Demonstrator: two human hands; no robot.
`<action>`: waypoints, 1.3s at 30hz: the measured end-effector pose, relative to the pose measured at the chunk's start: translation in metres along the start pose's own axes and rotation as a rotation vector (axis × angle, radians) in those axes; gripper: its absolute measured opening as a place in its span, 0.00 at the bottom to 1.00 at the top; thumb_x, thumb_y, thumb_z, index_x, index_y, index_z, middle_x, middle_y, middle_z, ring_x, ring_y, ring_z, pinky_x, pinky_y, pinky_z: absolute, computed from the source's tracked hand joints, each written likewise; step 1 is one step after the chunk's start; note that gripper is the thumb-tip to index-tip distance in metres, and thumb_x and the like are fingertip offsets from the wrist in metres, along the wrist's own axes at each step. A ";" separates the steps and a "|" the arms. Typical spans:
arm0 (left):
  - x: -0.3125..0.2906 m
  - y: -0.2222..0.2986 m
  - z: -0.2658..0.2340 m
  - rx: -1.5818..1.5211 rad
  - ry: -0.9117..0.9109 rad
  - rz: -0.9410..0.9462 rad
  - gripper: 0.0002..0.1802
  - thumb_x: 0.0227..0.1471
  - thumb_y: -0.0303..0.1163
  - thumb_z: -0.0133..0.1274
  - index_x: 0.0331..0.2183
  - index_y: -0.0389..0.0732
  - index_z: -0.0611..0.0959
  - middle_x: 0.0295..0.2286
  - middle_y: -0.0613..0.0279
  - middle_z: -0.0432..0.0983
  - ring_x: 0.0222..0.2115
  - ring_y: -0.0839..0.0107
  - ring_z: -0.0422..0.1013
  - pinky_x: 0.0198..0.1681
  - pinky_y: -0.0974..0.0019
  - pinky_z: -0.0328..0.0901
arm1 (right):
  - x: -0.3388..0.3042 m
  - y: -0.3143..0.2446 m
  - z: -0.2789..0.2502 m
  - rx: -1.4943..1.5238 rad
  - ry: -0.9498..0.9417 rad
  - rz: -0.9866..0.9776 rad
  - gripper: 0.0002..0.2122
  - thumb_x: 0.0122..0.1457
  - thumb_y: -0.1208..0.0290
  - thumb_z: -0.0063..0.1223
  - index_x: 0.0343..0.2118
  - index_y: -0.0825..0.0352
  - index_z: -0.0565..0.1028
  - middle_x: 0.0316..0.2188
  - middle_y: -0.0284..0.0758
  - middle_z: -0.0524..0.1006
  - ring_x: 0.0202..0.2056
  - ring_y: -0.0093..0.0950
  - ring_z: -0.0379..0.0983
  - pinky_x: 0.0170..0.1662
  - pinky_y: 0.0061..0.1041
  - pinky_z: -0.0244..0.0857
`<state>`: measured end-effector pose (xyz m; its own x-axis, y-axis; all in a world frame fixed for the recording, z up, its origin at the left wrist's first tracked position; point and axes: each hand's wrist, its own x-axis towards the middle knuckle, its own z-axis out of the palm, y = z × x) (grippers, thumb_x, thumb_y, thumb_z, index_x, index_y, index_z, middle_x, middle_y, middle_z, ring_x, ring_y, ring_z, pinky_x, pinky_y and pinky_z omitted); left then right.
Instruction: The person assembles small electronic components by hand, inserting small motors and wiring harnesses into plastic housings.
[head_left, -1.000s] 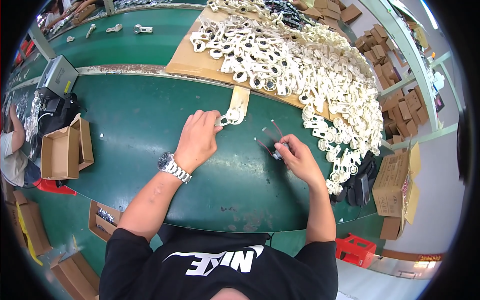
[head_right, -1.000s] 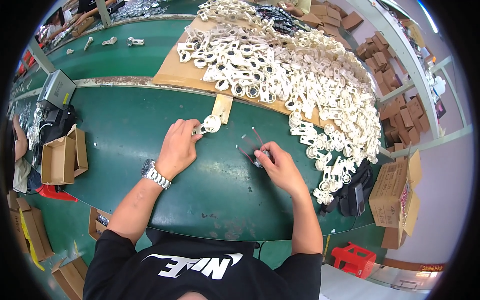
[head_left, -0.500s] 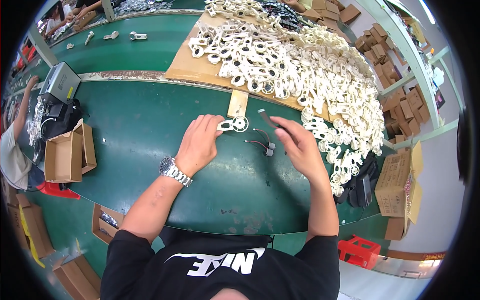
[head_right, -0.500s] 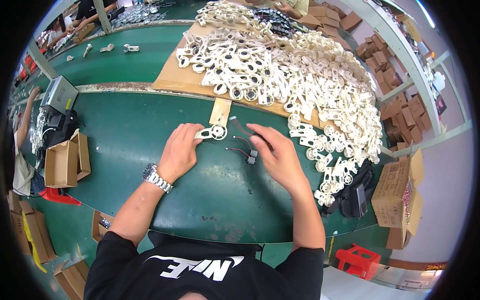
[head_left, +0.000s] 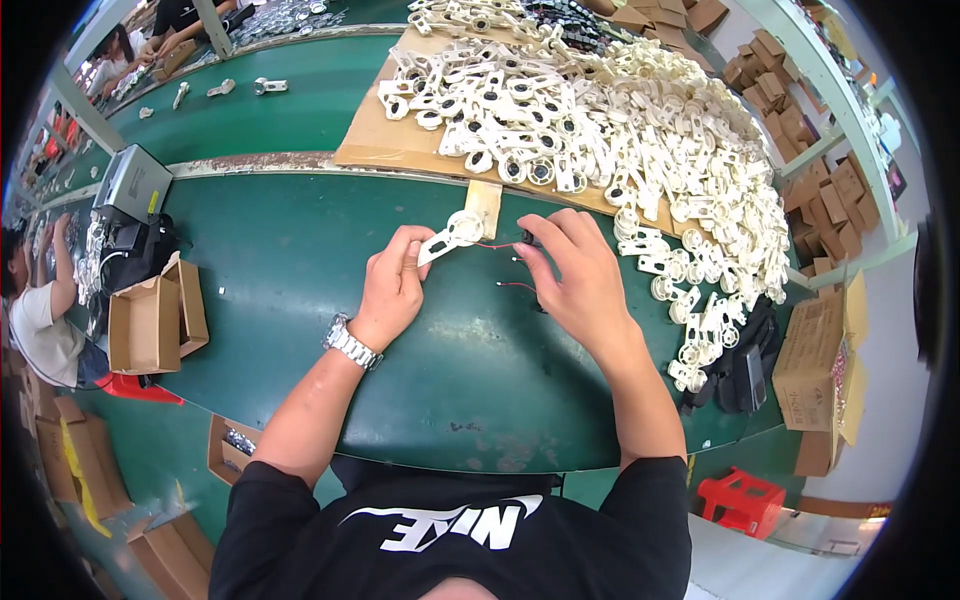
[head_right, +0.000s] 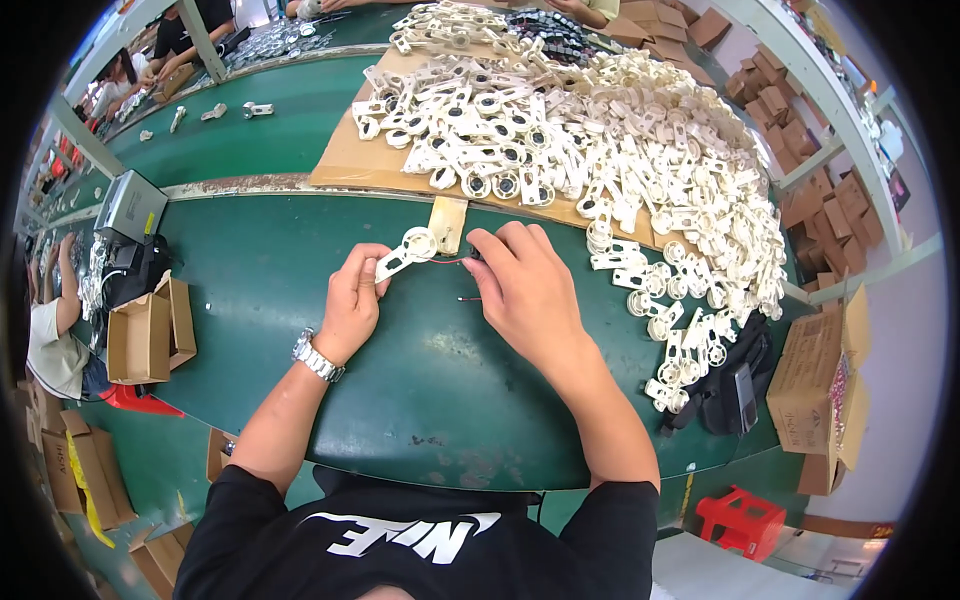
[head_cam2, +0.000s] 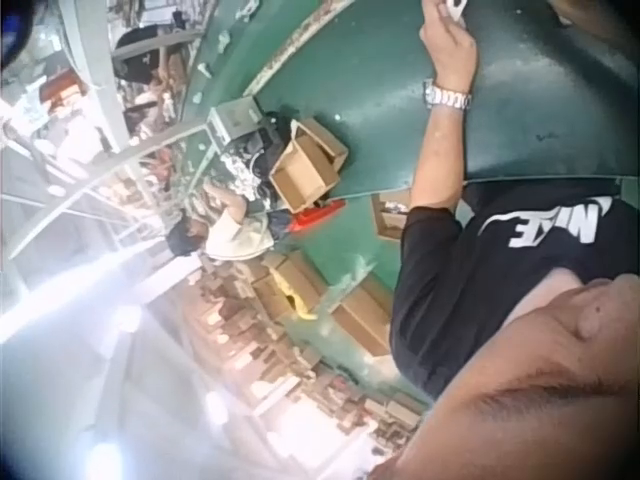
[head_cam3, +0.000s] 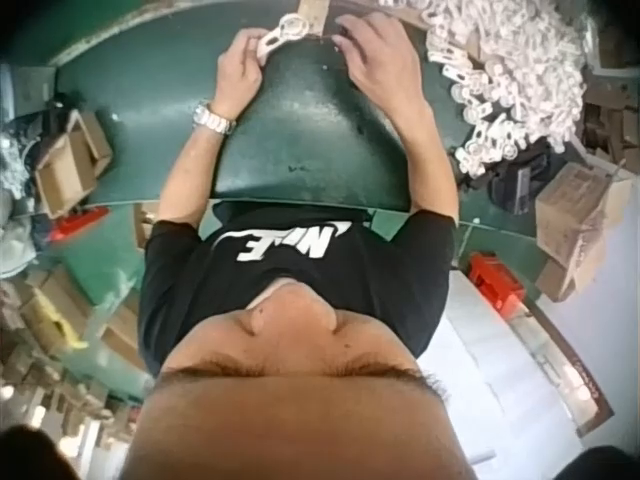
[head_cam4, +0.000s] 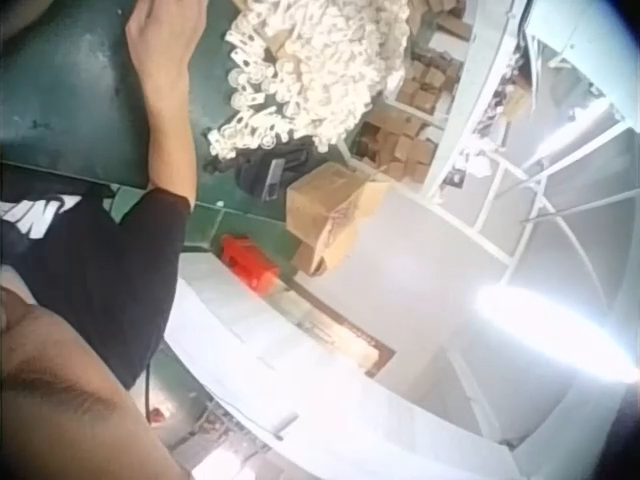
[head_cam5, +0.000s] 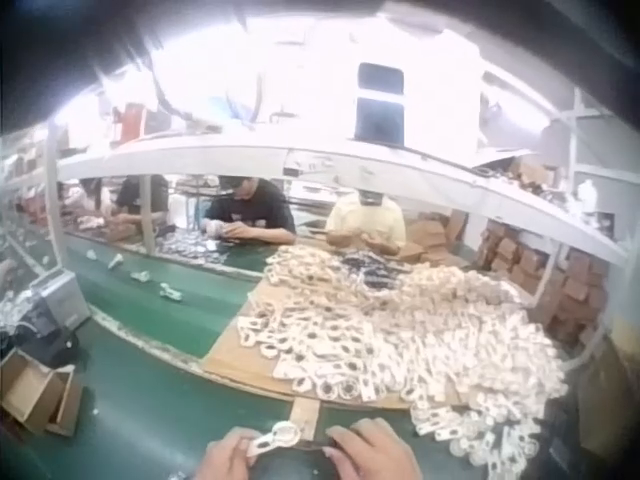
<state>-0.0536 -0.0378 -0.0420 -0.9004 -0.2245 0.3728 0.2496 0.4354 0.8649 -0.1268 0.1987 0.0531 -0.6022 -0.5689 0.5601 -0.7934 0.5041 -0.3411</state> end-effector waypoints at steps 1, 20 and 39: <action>0.000 0.000 0.001 -0.009 -0.013 0.003 0.11 0.73 0.30 0.42 0.45 0.40 0.79 0.19 0.61 0.70 0.19 0.71 0.69 0.25 0.65 0.64 | -0.001 0.002 0.003 -0.014 -0.005 -0.013 0.12 0.58 0.76 0.66 0.45 0.65 0.80 0.33 0.35 0.74 0.36 0.35 0.72 0.38 0.34 0.70; -0.007 0.014 0.003 0.036 -0.112 -0.007 0.15 0.73 0.32 0.41 0.57 0.40 0.71 0.22 0.54 0.75 0.22 0.59 0.75 0.29 0.60 0.70 | -0.014 -0.010 0.042 0.013 0.092 -0.159 0.14 0.56 0.79 0.64 0.45 0.68 0.78 0.36 0.36 0.77 0.38 0.37 0.74 0.40 0.37 0.73; -0.009 0.020 0.003 -0.047 -0.376 -0.065 0.12 0.72 0.25 0.42 0.52 0.37 0.75 0.31 0.54 0.80 0.26 0.66 0.76 0.34 0.63 0.71 | -0.013 0.019 0.039 0.254 -0.190 0.029 0.13 0.52 0.81 0.70 0.40 0.65 0.83 0.35 0.34 0.75 0.35 0.32 0.73 0.38 0.31 0.70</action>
<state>-0.0412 -0.0246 -0.0289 -0.9805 0.0893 0.1751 0.1961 0.3880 0.9005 -0.1374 0.1904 0.0096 -0.6115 -0.6800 0.4045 -0.7580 0.3570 -0.5459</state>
